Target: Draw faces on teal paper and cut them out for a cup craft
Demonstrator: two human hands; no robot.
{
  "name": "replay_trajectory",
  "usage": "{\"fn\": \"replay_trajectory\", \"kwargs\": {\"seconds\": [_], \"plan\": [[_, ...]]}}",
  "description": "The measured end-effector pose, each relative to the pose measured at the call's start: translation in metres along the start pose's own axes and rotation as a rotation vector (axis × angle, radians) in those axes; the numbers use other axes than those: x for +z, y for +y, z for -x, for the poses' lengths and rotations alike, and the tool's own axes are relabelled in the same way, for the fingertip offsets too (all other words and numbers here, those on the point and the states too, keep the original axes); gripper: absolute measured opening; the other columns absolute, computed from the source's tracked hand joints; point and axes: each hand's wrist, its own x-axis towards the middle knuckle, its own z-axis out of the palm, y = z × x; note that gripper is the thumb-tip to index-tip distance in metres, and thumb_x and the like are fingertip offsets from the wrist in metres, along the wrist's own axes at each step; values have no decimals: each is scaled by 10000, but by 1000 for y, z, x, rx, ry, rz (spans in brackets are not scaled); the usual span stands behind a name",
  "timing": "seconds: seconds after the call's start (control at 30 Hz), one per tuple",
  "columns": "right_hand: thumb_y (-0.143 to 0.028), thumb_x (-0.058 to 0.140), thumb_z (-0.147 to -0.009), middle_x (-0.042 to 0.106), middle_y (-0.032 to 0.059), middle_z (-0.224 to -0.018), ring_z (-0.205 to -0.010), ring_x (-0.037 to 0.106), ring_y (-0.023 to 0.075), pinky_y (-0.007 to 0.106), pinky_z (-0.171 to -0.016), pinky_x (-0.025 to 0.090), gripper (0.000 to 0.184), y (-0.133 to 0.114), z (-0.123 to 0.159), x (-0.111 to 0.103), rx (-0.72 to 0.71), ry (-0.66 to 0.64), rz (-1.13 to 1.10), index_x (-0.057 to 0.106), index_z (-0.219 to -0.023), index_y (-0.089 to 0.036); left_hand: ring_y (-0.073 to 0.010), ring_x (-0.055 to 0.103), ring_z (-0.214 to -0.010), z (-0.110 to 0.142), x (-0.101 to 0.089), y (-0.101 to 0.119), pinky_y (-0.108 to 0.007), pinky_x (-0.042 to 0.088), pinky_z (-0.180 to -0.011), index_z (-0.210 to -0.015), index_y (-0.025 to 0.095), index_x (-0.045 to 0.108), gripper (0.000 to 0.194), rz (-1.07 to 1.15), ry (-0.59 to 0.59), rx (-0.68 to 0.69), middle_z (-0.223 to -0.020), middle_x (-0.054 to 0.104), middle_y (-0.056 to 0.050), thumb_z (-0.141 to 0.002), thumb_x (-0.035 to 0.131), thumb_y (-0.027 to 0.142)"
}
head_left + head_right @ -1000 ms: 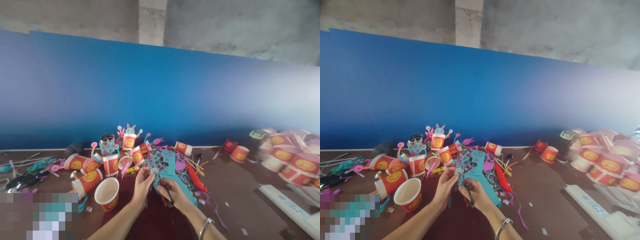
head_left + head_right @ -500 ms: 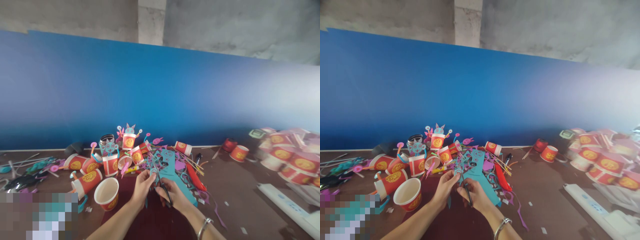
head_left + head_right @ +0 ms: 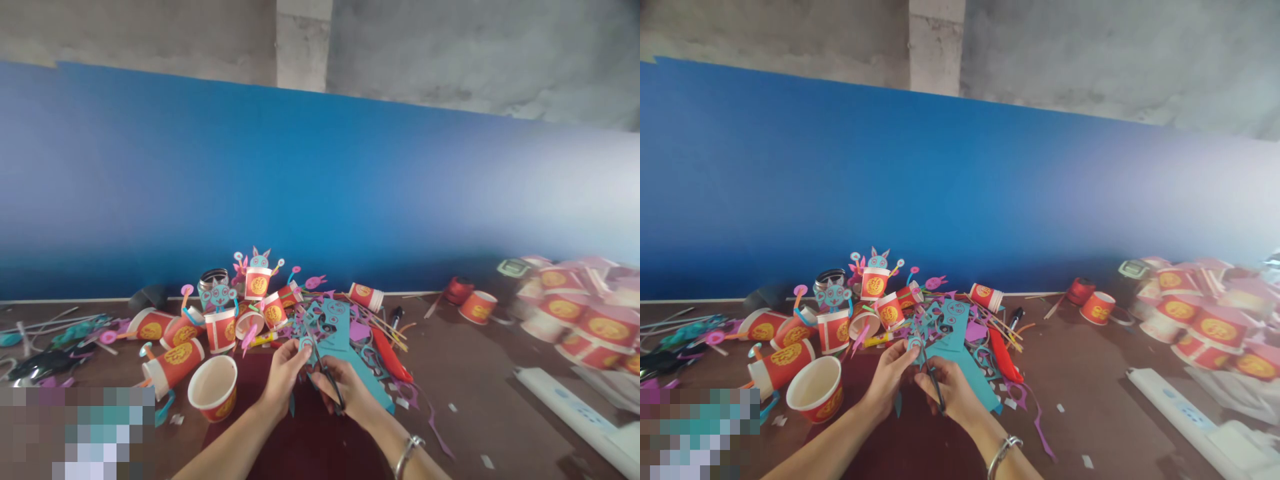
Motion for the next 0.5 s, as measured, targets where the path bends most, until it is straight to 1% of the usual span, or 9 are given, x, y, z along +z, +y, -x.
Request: {"fn": "replay_trajectory", "kwargs": {"seconds": [0.13,0.3,0.5], "plan": [[-499,593,-756,487,-75,-425,-322,422,57,145,-300,284,346,0,0,0,16,-2,-22,522,-766,-161,-41,363,-386,1,1,2,-174,249,-388,-665,173,478,314,-24,-12,13,-497,507,62,-694,692,400],[-486,607,-756,496,-70,-465,-362,466,66,154,-338,336,337,1,0,-1,-17,-19,-53,537,-787,-158,-40,378,-387,-1,1,5,-173,277,-389,-644,165,477,336,-33,-49,-2,-513,525,51,-657,721,396],[-501,603,-750,470,-77,-429,-332,425,62,152,-306,293,351,-4,1,0,4,2,-14,546,-773,-156,-51,424,-410,-2,-1,2,-173,306,-399,-654,160,485,317,-9,-57,3,-539,541,42,-669,715,378]]}}
